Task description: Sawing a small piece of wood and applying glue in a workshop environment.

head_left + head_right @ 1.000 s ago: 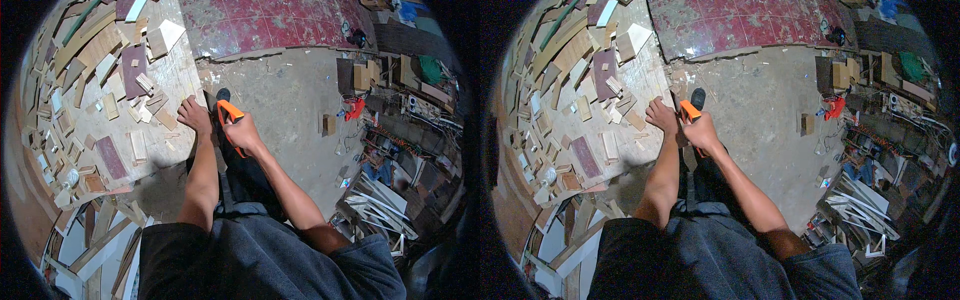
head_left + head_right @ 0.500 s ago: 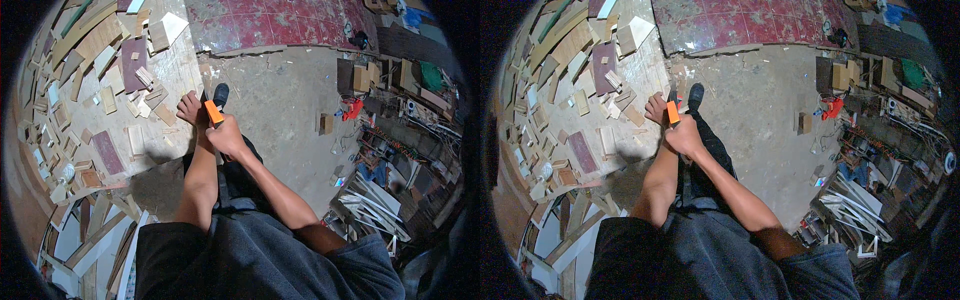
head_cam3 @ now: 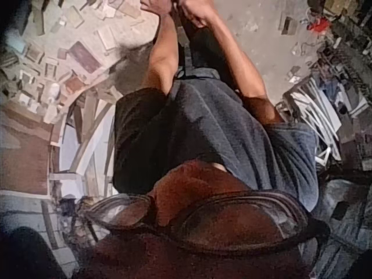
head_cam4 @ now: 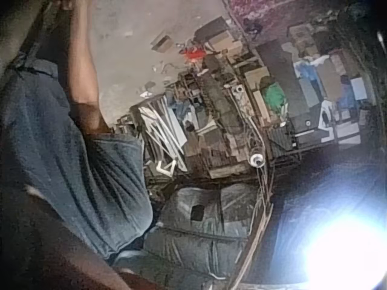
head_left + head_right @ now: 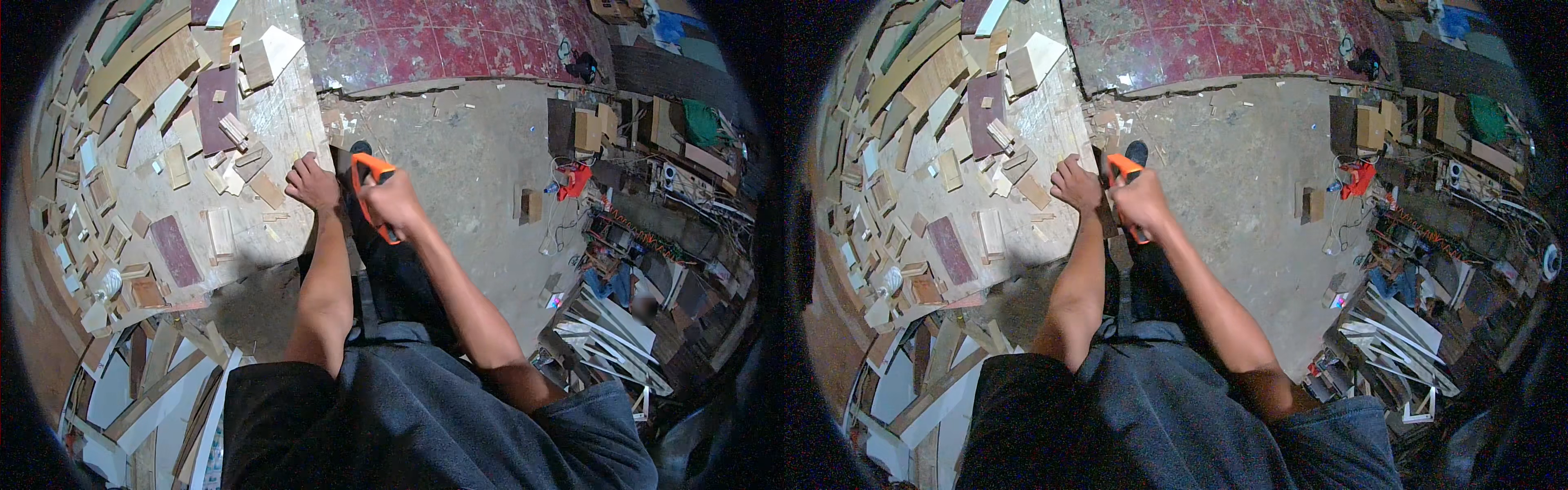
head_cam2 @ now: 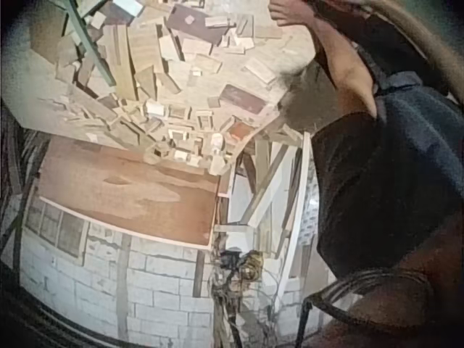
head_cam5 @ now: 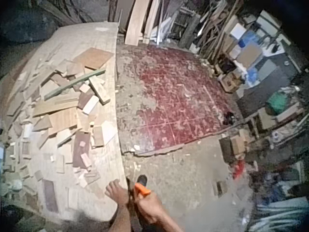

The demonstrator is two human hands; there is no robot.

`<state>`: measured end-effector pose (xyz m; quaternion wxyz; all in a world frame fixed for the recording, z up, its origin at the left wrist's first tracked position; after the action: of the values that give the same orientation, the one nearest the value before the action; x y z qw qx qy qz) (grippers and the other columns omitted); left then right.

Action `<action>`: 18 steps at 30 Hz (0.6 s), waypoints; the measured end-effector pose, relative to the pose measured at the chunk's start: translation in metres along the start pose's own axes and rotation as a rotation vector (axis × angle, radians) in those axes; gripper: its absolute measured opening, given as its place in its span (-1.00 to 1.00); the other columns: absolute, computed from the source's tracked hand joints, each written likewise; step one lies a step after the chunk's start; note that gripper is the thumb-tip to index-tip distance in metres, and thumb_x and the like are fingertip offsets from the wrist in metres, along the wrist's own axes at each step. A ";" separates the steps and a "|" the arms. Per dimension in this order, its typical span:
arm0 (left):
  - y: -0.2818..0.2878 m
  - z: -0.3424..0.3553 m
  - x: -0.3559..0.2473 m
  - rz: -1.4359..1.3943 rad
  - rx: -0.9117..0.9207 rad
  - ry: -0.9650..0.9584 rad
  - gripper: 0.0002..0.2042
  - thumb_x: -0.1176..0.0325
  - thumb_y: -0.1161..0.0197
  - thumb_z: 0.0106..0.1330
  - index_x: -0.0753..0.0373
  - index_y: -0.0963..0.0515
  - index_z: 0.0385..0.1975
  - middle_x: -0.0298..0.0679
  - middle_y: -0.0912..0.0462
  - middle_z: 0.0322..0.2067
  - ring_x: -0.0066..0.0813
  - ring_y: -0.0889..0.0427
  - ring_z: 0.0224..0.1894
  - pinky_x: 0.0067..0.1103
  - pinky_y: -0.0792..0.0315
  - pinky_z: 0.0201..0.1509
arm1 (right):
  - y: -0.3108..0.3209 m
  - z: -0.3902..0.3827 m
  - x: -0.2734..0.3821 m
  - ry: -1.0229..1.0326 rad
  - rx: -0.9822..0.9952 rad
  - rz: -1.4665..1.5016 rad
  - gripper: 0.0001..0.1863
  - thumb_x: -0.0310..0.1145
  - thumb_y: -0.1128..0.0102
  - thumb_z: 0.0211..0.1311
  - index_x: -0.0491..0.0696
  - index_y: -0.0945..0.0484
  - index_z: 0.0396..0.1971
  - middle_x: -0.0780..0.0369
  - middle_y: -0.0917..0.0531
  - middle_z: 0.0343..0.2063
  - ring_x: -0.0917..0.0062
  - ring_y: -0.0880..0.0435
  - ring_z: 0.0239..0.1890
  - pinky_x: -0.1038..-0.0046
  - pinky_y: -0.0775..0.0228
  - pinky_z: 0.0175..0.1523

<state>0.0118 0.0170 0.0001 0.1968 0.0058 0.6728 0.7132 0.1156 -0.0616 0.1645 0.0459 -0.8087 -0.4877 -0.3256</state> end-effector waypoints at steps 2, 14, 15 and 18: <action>0.005 0.001 -0.001 -0.017 0.053 0.005 -0.68 0.46 -0.21 0.08 -0.01 -0.49 -0.14 -0.35 -0.46 -0.21 -0.26 -0.41 -0.10 -0.31 -0.15 -0.14 | 0.023 -0.001 0.002 -0.043 -0.016 0.096 -0.99 -0.54 -0.15 0.03 -0.11 -0.51 -0.52 0.36 -0.45 -0.72 0.69 -0.38 -0.71 0.46 -0.19 -0.61; 0.011 0.004 -0.014 -0.060 0.037 0.003 -0.69 0.48 -0.20 0.09 0.05 -0.49 -0.13 -0.31 -0.47 -0.21 -0.21 -0.41 -0.10 -0.29 -0.16 -0.10 | 0.010 0.115 -0.100 0.237 -0.185 -0.079 -0.68 -0.34 -0.54 0.01 -0.17 -0.66 -0.28 0.28 -0.69 -0.52 0.68 -0.59 -0.52 0.58 -0.45 -0.36; 0.011 0.004 -0.008 -0.062 0.011 0.007 -0.67 0.50 -0.23 0.06 0.06 -0.50 -0.13 -0.30 -0.46 -0.22 -0.20 -0.40 -0.10 -0.28 -0.16 -0.10 | 0.003 0.112 -0.104 0.166 -0.153 -0.216 -0.65 -0.34 -0.55 -0.01 -0.22 -0.67 -0.27 0.23 -0.74 -0.43 0.64 -0.64 -0.40 0.53 -0.50 -0.18; 0.012 0.006 -0.003 -0.045 0.028 0.033 -0.66 0.50 -0.23 0.06 0.06 -0.50 -0.12 -0.30 -0.47 -0.21 -0.20 -0.40 -0.09 -0.29 -0.16 -0.09 | -0.023 0.116 -0.110 0.175 0.013 -0.010 -0.65 -0.35 -0.55 -0.01 -0.24 -0.66 -0.29 0.25 -0.72 -0.44 0.63 -0.64 -0.40 0.53 -0.50 -0.21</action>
<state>0.0127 0.0216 0.0132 0.2016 -0.0182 0.6857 0.6992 0.1185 -0.0876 0.0050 0.0919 -0.7744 -0.4879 -0.3923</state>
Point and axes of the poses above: each hand's wrist, its own z-axis towards the middle knuckle, its own y-axis out of the back of the hand, x = y × z, the point moved 4 cm from there along z, towards the middle knuckle
